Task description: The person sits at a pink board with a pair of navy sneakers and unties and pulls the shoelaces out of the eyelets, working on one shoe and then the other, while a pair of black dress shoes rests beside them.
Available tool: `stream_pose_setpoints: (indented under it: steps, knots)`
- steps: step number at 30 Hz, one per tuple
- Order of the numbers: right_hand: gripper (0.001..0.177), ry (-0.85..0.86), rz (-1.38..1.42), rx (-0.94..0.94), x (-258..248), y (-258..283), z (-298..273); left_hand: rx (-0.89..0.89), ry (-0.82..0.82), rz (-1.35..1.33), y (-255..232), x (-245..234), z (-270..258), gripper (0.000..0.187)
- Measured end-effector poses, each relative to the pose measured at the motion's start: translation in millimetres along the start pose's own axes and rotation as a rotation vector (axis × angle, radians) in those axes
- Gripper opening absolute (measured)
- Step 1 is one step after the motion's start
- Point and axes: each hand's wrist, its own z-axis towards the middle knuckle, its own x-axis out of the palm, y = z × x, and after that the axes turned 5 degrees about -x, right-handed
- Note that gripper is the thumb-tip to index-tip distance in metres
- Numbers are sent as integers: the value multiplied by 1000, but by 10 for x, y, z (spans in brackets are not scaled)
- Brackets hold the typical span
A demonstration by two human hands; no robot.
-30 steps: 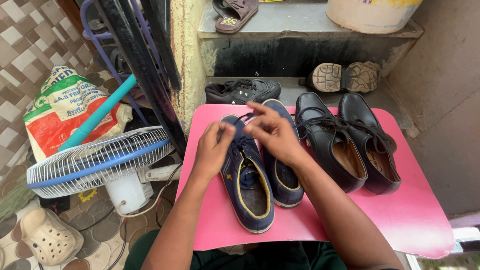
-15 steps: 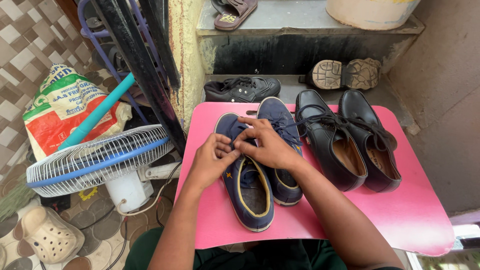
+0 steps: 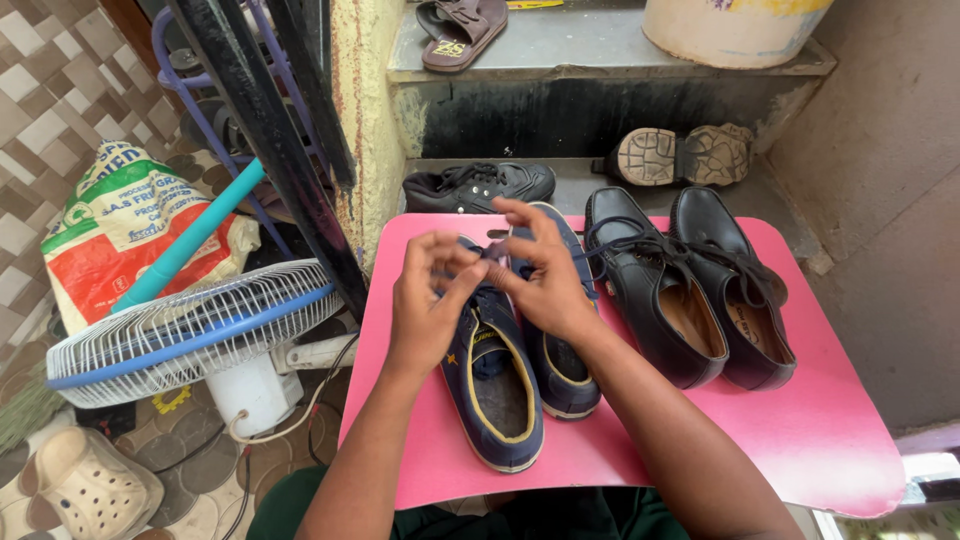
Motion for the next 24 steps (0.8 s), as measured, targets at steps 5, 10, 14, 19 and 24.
stream_pose_setpoints:
  steps: [5, 10, 14, 19, 24]
  knots:
    - [11, -303, 175, 159, 11, -148, -25, -246, 146, 174, 152, -90, -36, 42]
    - [30, -534, 117, 483, 0, -252, -48, -186, 37, 232, 152, -70, -51, 28]
    - [50, -328, -205, 319, 4, -170, -36, -277, 50, 469, 124, -113, -36, 34]
    - [36, -30, -423, 208, 10, 52, -64, -344, 115, 604, 179, -152, -75, 27]
    - [29, 320, -567, 156, 21, 115, -100, -188, 205, 709, 121, -196, -129, 38]
